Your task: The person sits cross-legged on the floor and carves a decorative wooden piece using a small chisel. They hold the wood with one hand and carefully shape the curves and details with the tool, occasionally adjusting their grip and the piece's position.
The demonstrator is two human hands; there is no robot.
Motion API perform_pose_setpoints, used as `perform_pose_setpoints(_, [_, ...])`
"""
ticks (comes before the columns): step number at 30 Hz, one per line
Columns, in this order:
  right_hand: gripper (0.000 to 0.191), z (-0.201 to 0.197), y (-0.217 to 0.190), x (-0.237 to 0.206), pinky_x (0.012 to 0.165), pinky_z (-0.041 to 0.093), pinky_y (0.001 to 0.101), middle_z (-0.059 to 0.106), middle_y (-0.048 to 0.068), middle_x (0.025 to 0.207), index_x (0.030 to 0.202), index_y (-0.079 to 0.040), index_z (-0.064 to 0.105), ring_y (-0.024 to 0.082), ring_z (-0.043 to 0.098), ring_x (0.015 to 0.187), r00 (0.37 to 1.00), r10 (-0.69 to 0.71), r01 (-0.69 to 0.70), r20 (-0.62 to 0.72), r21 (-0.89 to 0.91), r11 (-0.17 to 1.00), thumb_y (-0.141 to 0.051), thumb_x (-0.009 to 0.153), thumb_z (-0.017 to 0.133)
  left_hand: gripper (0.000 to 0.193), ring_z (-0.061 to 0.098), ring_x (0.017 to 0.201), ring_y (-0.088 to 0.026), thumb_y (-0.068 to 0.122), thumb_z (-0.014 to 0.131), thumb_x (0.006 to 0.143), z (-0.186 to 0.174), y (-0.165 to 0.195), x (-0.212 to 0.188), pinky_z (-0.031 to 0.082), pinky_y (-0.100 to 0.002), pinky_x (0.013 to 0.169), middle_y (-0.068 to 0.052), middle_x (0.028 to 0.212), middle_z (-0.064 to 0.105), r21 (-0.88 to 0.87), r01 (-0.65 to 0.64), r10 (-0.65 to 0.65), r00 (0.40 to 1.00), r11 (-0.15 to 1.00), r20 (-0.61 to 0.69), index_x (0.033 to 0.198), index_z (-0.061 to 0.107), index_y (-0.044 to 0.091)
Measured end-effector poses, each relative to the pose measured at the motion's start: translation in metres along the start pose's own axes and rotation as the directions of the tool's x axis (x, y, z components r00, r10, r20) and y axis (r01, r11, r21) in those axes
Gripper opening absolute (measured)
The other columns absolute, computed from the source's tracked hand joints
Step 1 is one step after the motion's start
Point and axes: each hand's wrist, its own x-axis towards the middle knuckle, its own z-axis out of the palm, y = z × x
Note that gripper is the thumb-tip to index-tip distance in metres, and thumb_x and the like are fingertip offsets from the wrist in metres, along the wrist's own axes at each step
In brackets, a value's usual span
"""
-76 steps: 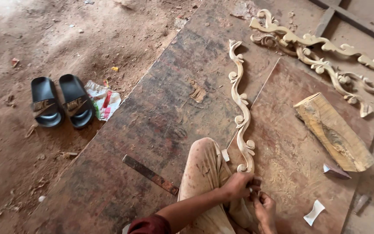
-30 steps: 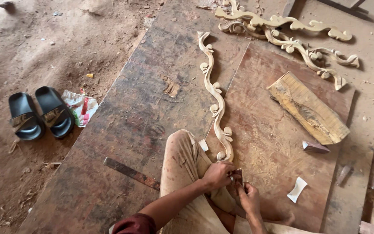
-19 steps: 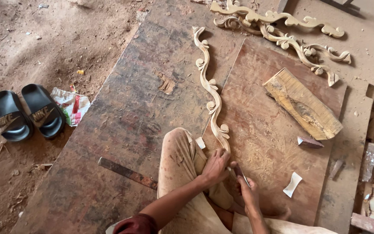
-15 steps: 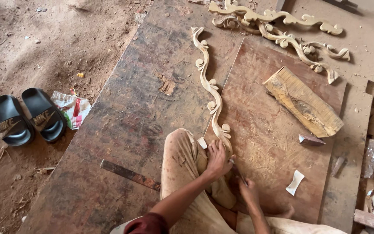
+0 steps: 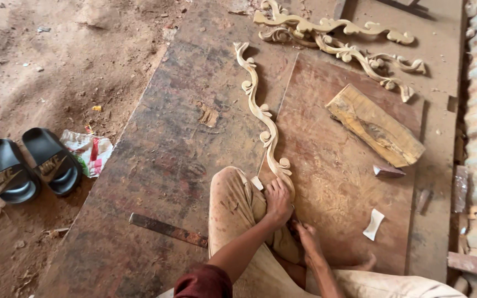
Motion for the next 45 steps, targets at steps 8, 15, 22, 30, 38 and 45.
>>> perform_pose_setpoints(8, [0.035,0.007,-0.007,-0.015,0.068,0.042,0.0319,0.062,0.005,0.086,0.095,0.002,0.075,0.012,0.054,0.078,0.957,-0.264,0.268,-0.122,0.018,0.963,-0.032,0.097,0.076,0.091,0.047,0.112,-0.038,0.011,0.088,0.063,-0.019,0.008,0.005,0.045,-0.047,0.099,-0.020,0.119,0.048,-0.397,0.021,-0.056,0.996,0.918,-0.075,0.139,0.041,-0.005])
perform_pose_setpoints(15, [0.031,0.008,-0.032,-0.046,0.083,0.057,0.0405,0.067,0.025,0.129,0.095,0.002,0.076,0.035,0.071,0.103,0.642,-0.765,0.633,-0.061,-0.521,0.573,-0.028,0.089,0.073,0.066,0.059,0.103,-0.024,0.020,0.073,0.072,-0.025,-0.015,0.016,0.053,-0.041,0.094,-0.008,0.113,0.060,-0.967,0.230,0.231,0.940,0.110,0.250,0.133,0.059,0.002])
perform_pose_setpoints(22, [0.022,0.019,-0.047,-0.066,0.081,0.058,0.0421,0.069,0.016,0.130,0.087,-0.001,0.075,0.036,0.071,0.101,0.586,-0.808,0.513,-0.056,-0.746,0.425,-0.023,0.086,0.075,0.040,0.057,0.100,-0.020,0.038,0.071,0.099,-0.015,-0.016,0.018,0.050,-0.038,0.091,-0.008,0.107,0.060,-0.931,0.324,0.104,0.933,0.167,0.343,0.120,0.061,0.006])
perform_pose_setpoints(30, [0.022,0.017,-0.023,-0.052,0.078,0.058,0.0435,0.072,0.019,0.120,0.086,-0.001,0.076,0.039,0.072,0.096,0.551,-0.829,0.446,-0.090,-0.809,0.384,-0.023,0.085,0.077,0.053,0.065,0.102,-0.015,0.044,0.071,0.094,-0.026,-0.021,0.015,0.055,-0.034,0.094,-0.009,0.110,0.068,-0.885,0.321,0.224,0.886,0.337,0.407,0.124,0.064,0.001])
perform_pose_setpoints(38, [0.028,0.020,-0.003,-0.031,0.071,0.054,0.0436,0.074,0.022,0.093,0.092,0.001,0.075,0.040,0.069,0.082,0.610,-0.790,0.576,-0.064,-0.648,0.498,-0.026,0.086,0.077,0.050,0.072,0.078,-0.020,0.040,0.086,0.085,-0.013,-0.026,0.015,0.058,-0.036,0.071,-0.013,0.090,0.076,-0.723,0.082,0.144,0.959,0.686,0.245,0.106,0.073,-0.004])
perform_pose_setpoints(45, [0.033,0.001,0.001,-0.007,0.057,0.043,0.0301,0.066,0.005,0.069,0.081,0.003,0.077,0.011,0.053,0.062,0.962,-0.251,0.236,-0.108,-0.130,0.963,-0.030,0.090,0.080,0.034,0.075,0.080,-0.027,0.015,0.080,0.079,-0.005,-0.019,0.017,0.059,-0.040,0.072,-0.019,0.091,0.077,-0.605,-0.060,0.201,0.965,0.794,0.168,0.109,0.073,-0.002])
